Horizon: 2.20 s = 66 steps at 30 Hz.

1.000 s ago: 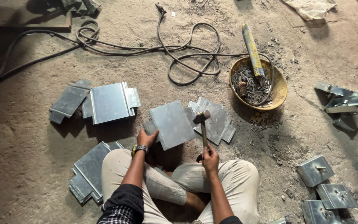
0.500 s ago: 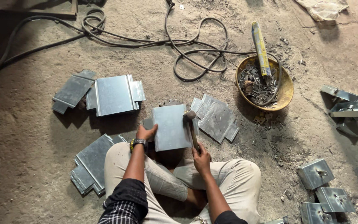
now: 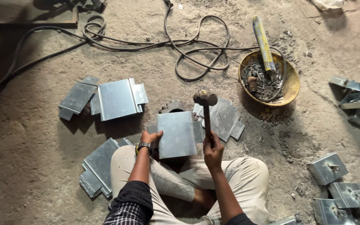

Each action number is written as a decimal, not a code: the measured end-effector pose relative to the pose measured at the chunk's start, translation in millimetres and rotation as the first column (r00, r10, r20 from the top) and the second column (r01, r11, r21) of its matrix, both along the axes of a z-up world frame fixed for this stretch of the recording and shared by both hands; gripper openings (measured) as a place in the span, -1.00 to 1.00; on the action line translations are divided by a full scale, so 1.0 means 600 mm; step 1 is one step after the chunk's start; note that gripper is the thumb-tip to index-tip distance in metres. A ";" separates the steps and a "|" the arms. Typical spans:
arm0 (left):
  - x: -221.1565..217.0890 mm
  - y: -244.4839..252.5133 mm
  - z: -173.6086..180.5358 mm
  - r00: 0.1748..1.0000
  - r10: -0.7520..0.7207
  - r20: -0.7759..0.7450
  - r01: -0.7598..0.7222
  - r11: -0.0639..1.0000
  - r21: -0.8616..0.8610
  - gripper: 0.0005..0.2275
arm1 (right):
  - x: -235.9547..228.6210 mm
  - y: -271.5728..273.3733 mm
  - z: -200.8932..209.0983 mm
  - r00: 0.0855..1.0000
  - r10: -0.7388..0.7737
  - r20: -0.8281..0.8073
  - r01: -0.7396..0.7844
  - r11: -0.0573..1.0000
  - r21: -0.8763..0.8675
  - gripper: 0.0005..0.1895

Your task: The person sits on the floor and uses a hammer to repeatedly strike a rectangular metal sheet held in their left hand. They work on a stack of similar metal sheets, occasionally adjusting the position of the sheet being worked on.

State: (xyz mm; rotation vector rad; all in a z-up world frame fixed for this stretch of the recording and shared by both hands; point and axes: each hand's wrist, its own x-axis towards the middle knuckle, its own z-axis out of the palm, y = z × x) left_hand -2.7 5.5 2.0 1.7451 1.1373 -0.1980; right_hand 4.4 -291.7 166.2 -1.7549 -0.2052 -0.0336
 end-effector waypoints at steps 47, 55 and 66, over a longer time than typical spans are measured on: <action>0.064 0.009 -0.007 0.950 0.236 0.204 -0.260 0.960 0.100 -0.23 | -0.013 -0.035 0.029 0.999 -0.031 0.018 0.031 0.999 0.010 -0.63; 0.076 0.017 -0.014 0.961 0.197 0.194 -0.210 0.977 0.045 -0.34 | 0.019 0.006 -0.049 0.995 -0.026 -0.097 -0.007 0.946 -0.324 -0.63; 0.108 0.050 -0.020 0.950 0.144 0.276 -0.156 0.988 0.019 -0.43 | -0.002 -0.024 -0.029 0.990 -0.013 0.144 -0.008 0.989 0.146 -0.60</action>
